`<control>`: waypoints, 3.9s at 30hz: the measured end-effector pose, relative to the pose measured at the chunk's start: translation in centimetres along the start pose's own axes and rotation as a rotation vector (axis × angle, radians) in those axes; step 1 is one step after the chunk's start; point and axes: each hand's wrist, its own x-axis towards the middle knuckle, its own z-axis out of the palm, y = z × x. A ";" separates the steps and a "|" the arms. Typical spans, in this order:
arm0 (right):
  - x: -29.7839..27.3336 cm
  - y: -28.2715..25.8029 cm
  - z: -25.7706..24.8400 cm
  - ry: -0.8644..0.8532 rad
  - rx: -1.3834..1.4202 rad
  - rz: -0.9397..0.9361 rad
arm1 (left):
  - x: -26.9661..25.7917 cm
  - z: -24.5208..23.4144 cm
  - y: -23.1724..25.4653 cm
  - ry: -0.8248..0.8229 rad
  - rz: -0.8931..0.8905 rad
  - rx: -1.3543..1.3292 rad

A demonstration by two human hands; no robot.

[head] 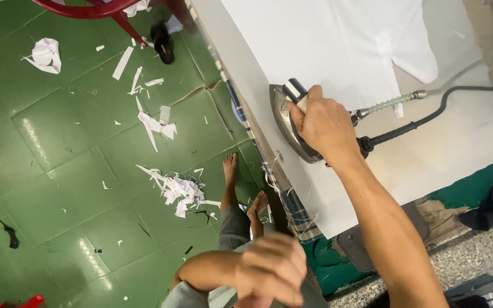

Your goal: The person irons a white fabric piece on a worktable, using a steam iron and a black pressing block. They trim excess fabric with scissors, discard the scraps, and continue ironing the fabric, folding and repositioning it as needed.

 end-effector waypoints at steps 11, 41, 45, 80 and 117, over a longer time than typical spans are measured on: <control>-2.2 -1.6 -1.7 -0.094 -0.063 0.116 | -8.3 -7.4 -11.0 0.036 0.074 0.923; 18.0 -10.8 -3.4 0.086 -0.251 -0.060 | -4.2 -13.8 -18.3 -0.340 -0.469 1.364; 18.5 -10.7 -3.9 0.072 -0.183 -0.062 | -3.9 -14.0 -17.7 -0.380 -0.469 1.396; -3.6 -0.9 -1.4 -0.007 0.024 0.075 | -12.2 -8.9 -14.5 -0.396 0.329 1.118; 14.6 -9.3 -7.1 -0.088 0.241 0.167 | 27.2 -56.4 -12.3 -0.235 -0.378 1.584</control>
